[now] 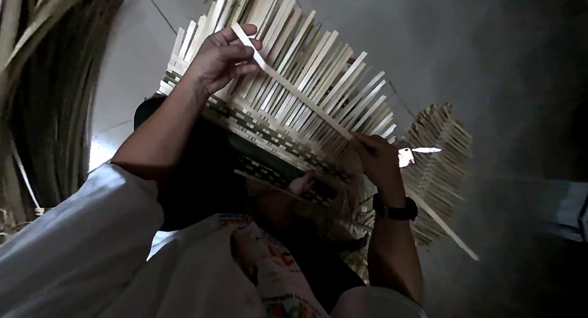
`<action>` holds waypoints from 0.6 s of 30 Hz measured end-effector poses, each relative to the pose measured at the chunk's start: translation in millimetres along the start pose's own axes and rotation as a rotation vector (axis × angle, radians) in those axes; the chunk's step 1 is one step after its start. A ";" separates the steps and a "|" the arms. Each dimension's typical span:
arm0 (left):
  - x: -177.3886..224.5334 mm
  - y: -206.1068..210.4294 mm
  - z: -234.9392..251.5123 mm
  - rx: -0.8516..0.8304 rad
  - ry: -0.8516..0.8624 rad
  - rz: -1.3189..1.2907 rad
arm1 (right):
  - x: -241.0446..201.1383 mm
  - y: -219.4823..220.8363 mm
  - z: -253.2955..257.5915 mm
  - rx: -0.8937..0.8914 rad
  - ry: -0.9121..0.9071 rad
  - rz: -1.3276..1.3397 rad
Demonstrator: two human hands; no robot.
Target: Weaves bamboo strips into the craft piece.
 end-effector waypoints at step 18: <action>13.4 1.3 -6.4 0.051 0.223 0.199 | 10.3 11.5 0.2 0.054 0.046 -0.022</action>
Point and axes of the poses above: each hand's wrist, its own z-axis towards the middle knuckle, its own y-axis out of the palm, x = y × z, the point moved 10 cm from there along z, towards the middle knuckle, and after that the axes turned 7 degrees about -z, right-handed, at the moved point
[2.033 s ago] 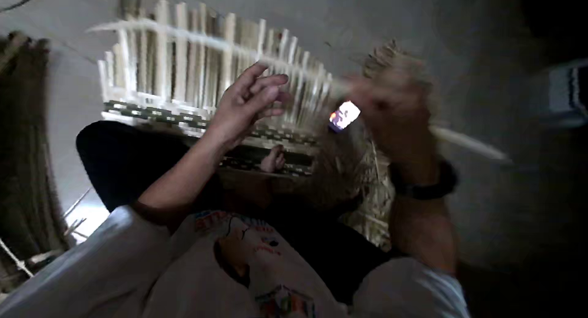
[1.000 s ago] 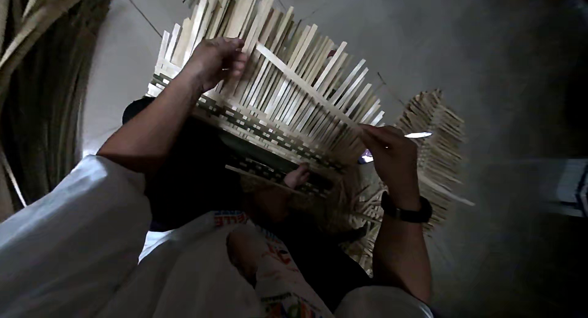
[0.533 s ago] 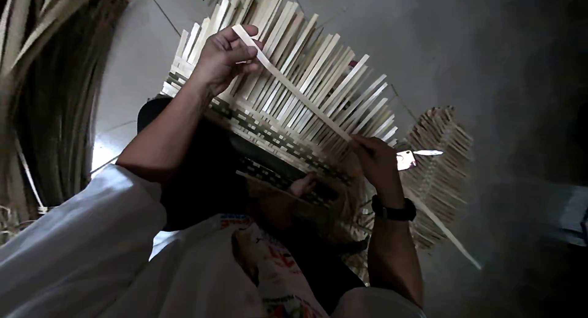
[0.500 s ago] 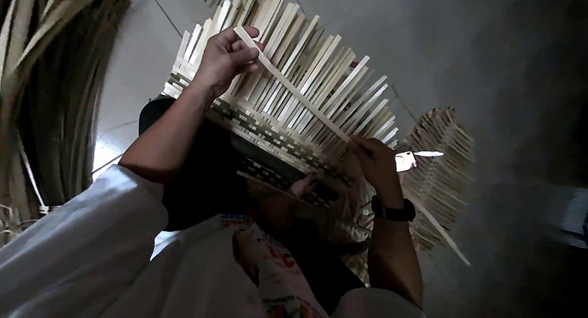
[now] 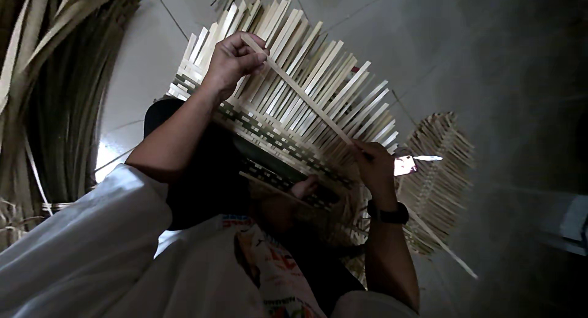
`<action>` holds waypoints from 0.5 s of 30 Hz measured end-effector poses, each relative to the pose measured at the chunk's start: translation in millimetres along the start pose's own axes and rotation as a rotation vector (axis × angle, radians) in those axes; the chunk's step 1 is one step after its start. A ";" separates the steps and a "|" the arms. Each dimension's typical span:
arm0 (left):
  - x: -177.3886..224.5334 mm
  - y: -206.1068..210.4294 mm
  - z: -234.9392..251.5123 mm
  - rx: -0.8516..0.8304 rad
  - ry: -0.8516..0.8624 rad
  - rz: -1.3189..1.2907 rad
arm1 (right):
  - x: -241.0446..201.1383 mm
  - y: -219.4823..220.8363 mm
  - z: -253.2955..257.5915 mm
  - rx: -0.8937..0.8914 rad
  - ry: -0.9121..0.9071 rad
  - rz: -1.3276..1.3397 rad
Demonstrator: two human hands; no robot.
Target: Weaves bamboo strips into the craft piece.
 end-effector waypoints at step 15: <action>-6.3 13.7 -2.9 -0.082 -0.111 -0.201 | 5.3 -41.3 -24.4 0.228 -0.047 0.160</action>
Point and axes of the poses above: each hand's wrist, its own z-axis towards the middle knuckle, its own y-axis out of the palm, x = y × z, the point moved 10 cm from there along z, towards the middle knuckle, and after that the axes turned 7 degrees about -z, right-handed, at the moved point
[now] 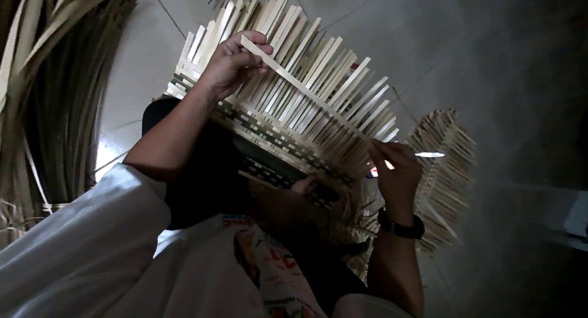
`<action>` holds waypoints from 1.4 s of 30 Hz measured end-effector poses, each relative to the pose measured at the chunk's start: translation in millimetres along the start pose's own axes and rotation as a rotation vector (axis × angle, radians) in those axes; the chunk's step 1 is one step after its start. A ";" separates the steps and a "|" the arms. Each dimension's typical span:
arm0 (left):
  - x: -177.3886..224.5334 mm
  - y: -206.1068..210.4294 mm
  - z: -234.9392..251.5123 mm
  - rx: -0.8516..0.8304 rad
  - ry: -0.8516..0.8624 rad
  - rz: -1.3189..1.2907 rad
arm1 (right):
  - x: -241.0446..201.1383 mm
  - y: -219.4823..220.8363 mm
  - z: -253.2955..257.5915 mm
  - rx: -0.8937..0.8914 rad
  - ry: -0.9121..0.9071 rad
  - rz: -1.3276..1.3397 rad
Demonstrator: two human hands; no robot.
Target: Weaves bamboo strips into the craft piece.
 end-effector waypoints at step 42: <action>-7.7 -81.2 77.4 0.135 -0.242 0.877 | 6.5 66.2 65.6 -0.145 0.011 -0.155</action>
Point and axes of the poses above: each hand's wrist, its own z-axis towards the middle knuckle, its own y-axis out of the palm, x = y × z, the point moved 10 cm from there along z, towards the middle knuckle, and after that the axes turned 7 degrees about -z, right-handed, at the moved point
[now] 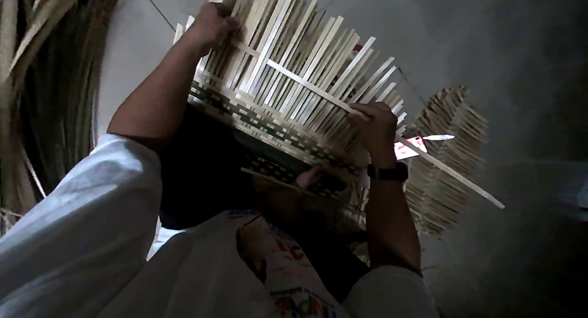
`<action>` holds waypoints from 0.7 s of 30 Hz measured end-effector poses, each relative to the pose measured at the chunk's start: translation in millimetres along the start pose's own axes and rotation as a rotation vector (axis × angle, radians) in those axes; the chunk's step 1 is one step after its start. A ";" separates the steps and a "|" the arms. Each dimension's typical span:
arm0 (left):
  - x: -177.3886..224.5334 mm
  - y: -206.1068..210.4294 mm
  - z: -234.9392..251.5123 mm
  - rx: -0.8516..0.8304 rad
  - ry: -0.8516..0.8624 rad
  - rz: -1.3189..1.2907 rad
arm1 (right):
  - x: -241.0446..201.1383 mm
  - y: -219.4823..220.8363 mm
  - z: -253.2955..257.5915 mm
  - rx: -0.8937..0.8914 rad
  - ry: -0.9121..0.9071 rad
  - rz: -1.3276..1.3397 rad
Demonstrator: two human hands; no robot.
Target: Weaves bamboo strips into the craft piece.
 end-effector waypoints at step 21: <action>28.4 -16.8 -52.4 -0.266 0.256 0.080 | -5.6 25.1 24.6 -0.076 -0.035 0.145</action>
Point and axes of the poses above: each hand's wrist, its own z-axis towards the middle knuckle, its own y-axis out of the palm, x = y × z, the point moved 10 cm from there along z, towards the middle knuckle, and after that the axes turned 7 degrees about -z, right-handed, at the moved point
